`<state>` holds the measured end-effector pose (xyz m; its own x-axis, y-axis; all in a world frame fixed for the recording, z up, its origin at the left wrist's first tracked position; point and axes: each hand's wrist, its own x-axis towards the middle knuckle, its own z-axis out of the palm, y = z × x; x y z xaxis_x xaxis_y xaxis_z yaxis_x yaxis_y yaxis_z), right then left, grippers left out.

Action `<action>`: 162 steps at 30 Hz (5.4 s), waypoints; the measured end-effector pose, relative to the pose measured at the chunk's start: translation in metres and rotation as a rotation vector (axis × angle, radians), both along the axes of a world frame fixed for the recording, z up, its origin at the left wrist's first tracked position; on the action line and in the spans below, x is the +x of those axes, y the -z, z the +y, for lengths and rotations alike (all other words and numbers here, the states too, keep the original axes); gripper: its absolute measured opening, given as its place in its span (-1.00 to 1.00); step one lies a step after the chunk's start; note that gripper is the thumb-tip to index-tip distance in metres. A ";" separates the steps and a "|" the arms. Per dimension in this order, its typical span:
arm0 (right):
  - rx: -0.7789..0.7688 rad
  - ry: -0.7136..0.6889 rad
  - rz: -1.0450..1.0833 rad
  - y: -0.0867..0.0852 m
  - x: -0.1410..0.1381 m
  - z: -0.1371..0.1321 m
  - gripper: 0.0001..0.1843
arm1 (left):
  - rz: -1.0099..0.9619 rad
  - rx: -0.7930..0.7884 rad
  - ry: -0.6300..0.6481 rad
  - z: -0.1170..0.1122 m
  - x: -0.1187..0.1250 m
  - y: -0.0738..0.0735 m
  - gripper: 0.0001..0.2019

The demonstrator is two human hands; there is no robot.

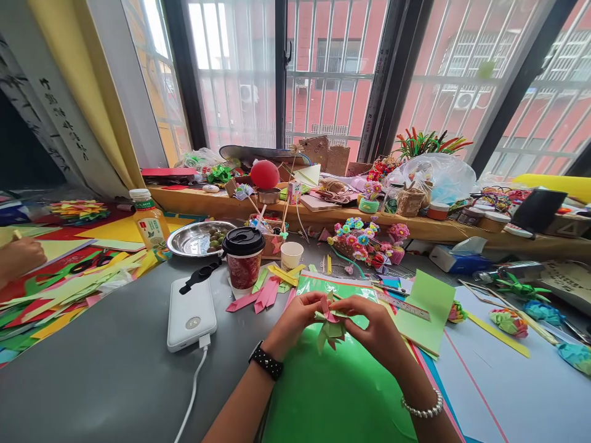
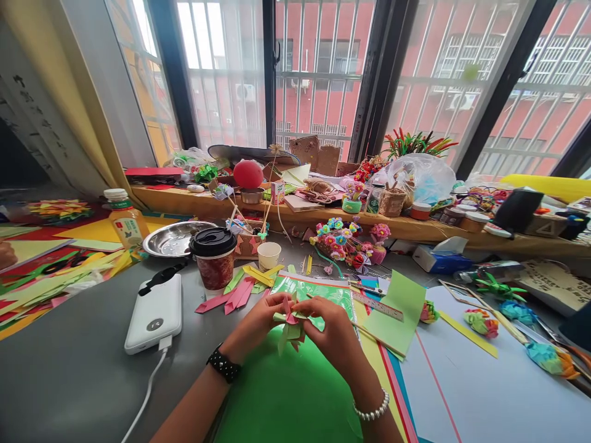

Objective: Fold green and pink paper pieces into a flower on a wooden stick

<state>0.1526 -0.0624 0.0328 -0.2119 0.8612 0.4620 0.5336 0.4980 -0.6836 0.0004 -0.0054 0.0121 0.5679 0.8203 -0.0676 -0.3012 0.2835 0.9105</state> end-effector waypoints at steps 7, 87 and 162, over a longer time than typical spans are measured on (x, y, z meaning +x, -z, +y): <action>-0.048 -0.012 0.116 0.003 -0.001 0.002 -0.81 | -0.025 -0.015 0.000 0.001 -0.001 0.003 -0.84; 0.453 0.353 0.030 0.014 0.002 0.010 -0.94 | -0.006 0.113 -0.129 -0.004 0.012 0.007 -0.75; 0.146 0.070 0.032 0.004 0.018 0.007 -0.64 | -0.102 0.341 0.150 -0.001 -0.007 0.001 -0.35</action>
